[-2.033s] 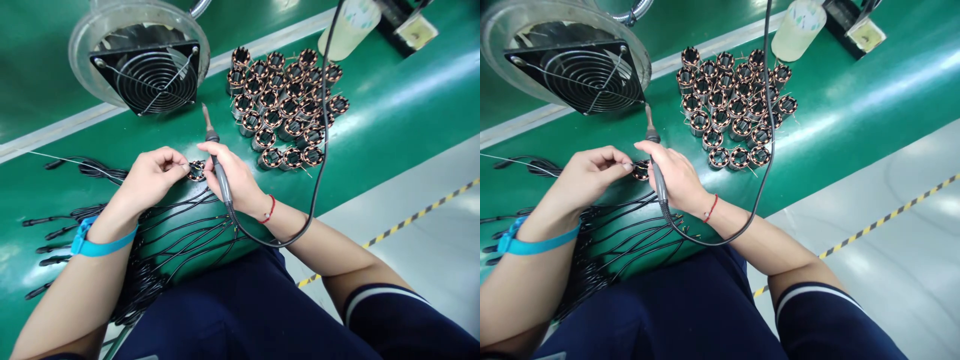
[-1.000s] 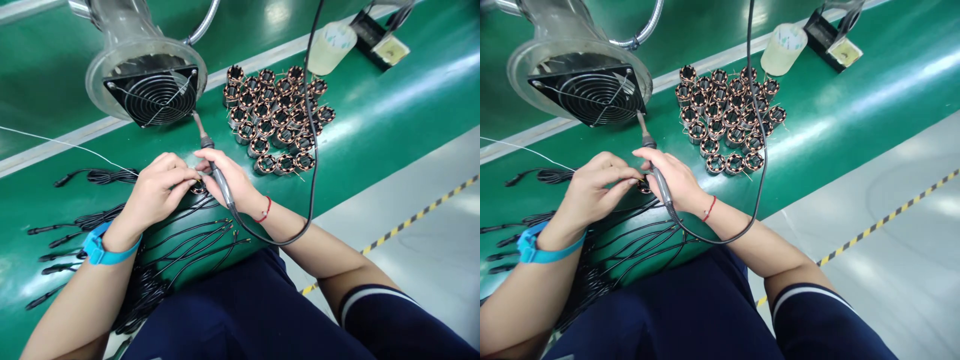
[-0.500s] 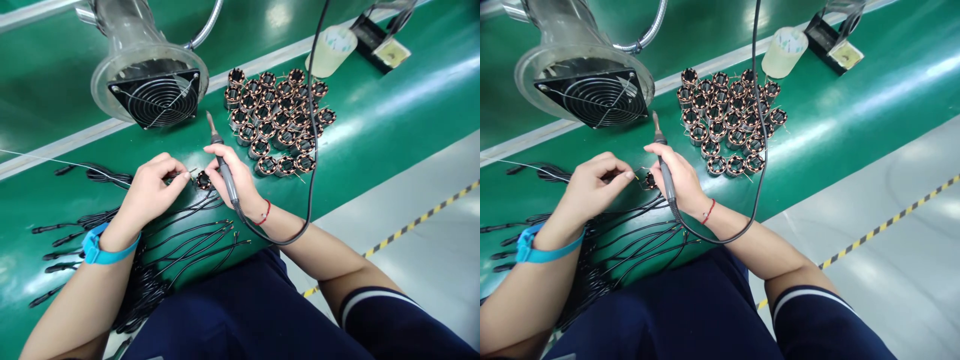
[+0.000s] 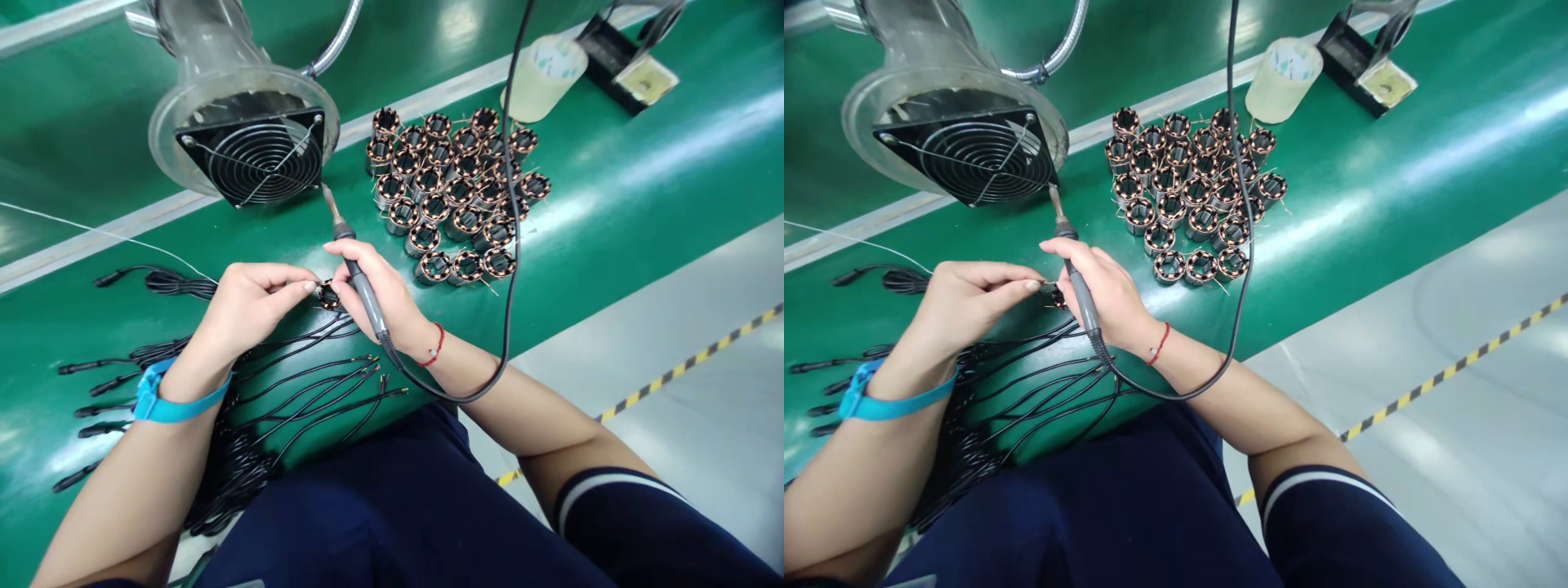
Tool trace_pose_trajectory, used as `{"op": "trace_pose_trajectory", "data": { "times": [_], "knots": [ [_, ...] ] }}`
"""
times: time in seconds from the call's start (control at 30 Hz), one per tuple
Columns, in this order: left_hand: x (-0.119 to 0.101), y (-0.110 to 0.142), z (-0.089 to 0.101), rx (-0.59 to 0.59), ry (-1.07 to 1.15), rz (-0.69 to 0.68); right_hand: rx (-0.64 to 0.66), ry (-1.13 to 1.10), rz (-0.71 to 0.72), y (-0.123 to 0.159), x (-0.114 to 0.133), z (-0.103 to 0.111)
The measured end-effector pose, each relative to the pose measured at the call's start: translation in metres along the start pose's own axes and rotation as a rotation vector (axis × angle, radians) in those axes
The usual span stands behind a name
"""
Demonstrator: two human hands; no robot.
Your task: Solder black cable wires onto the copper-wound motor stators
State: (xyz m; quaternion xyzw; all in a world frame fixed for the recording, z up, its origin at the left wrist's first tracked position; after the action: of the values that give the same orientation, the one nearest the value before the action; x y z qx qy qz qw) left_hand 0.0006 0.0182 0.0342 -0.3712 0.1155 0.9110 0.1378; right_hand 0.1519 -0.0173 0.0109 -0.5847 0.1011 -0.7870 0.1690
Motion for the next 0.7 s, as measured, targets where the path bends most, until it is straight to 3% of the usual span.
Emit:
{"op": "trace_pose_trajectory", "data": {
  "times": [0.13, 0.23, 0.4, 0.7],
  "knots": [
    [-0.023, 0.004, 0.002, -0.064, -0.217, -0.293, 0.005, 0.009, 0.015, -0.001, 0.002, -0.002],
    [-0.031, 0.007, -0.002, -0.044, -0.272, -0.395, 0.014, -0.016, 0.023, -0.002, 0.004, -0.004],
    [-0.024, 0.005, -0.005, 0.021, -0.162, -0.331, 0.045, -0.076, 0.042, -0.002, 0.007, -0.004],
    [-0.009, 0.001, -0.005, 0.027, 0.040, -0.144, 0.104, -0.045, 0.000, 0.001, 0.004, -0.005]
  ]
}}
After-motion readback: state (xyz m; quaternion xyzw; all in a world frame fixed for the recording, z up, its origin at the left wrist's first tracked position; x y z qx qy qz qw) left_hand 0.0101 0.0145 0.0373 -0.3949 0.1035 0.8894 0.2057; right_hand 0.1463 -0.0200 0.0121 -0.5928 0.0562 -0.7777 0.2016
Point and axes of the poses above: each hand's wrist, its own y-axis away from the middle knuckle, its own z-axis out of the back of the hand, x = y × z, the point moved 7 cm from there along -y, towards the middle knuckle, and after that the axes turned 4 degrees about -y, right-handed, at the moved point
